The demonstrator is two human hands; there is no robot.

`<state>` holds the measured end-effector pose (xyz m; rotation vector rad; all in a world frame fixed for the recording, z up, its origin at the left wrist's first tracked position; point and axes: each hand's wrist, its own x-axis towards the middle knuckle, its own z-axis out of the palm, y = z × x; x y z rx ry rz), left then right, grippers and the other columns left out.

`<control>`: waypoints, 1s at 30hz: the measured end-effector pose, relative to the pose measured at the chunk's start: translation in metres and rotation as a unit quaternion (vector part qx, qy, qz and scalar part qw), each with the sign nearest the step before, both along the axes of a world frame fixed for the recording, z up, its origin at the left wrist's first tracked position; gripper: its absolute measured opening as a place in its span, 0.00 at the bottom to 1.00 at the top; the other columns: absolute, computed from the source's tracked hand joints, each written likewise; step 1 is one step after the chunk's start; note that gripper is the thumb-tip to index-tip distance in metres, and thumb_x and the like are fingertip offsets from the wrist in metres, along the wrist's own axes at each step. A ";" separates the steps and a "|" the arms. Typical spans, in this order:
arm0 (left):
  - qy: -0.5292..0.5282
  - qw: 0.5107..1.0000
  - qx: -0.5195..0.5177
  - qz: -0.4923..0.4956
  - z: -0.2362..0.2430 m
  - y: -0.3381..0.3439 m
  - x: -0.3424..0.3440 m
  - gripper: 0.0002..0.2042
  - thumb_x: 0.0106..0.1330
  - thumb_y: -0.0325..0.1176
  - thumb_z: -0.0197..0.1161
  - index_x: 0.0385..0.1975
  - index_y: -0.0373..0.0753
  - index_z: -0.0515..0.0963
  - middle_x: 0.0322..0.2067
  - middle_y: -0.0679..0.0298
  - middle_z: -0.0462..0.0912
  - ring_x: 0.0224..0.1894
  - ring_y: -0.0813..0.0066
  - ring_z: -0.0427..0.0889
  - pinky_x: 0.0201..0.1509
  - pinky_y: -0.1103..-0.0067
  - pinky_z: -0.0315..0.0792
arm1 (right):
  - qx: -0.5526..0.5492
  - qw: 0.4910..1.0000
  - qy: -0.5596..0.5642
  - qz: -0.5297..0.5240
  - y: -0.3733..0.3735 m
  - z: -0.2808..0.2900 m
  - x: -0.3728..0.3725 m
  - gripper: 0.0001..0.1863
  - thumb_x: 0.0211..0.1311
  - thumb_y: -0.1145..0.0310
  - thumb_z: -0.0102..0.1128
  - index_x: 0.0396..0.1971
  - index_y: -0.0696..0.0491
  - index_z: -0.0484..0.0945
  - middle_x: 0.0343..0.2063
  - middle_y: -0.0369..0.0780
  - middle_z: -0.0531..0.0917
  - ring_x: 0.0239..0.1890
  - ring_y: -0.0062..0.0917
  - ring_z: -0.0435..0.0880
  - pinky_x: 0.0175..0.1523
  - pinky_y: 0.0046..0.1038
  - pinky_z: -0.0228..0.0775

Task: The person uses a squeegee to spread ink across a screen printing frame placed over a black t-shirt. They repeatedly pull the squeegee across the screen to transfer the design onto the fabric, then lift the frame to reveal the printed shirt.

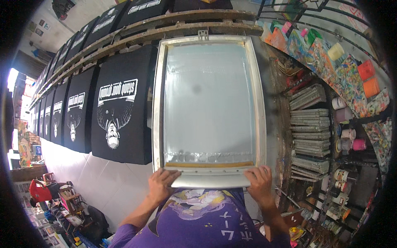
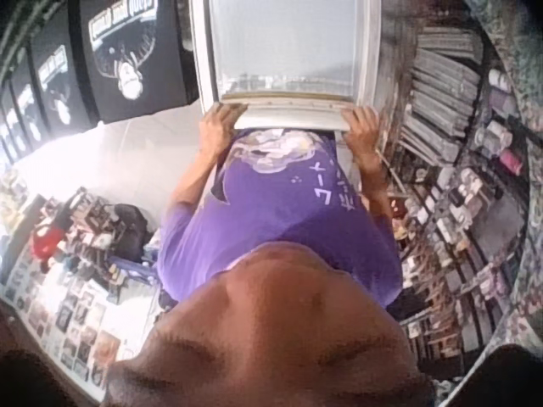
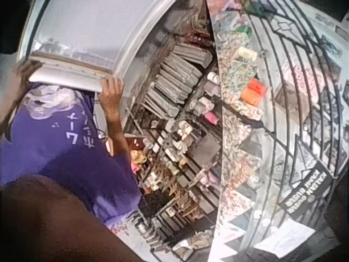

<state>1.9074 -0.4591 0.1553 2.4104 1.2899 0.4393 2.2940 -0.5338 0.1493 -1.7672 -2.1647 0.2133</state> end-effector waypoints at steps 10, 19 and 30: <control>0.004 0.999 0.033 -0.006 -0.007 0.014 0.002 0.28 0.43 0.28 0.70 0.51 0.49 0.88 0.44 0.75 0.88 0.37 0.70 0.79 0.39 0.73 0.78 | 0.010 1.000 -0.005 -0.005 0.006 0.000 -0.001 0.15 0.44 0.74 0.68 0.37 0.52 0.86 0.38 0.38 0.84 0.44 0.36 0.83 0.59 0.45 0.68; -0.011 0.989 0.140 0.037 -0.037 0.010 0.011 0.14 0.53 0.31 0.72 0.41 0.50 0.90 0.41 0.76 0.91 0.37 0.73 0.86 0.38 0.77 0.80 | 0.089 0.995 0.031 -0.042 -0.003 -0.049 -0.005 0.11 0.51 0.70 0.64 0.36 0.52 0.86 0.38 0.40 0.86 0.40 0.40 0.85 0.51 0.46 0.71; -0.043 0.985 0.165 0.025 -0.060 0.130 0.032 0.17 0.53 0.26 0.69 0.45 0.44 0.90 0.43 0.68 0.91 0.40 0.68 0.86 0.42 0.74 0.81 | 0.122 0.992 0.023 -0.034 0.121 -0.067 0.018 0.16 0.50 0.78 0.59 0.41 0.55 0.87 0.43 0.41 0.86 0.46 0.41 0.84 0.54 0.44 0.72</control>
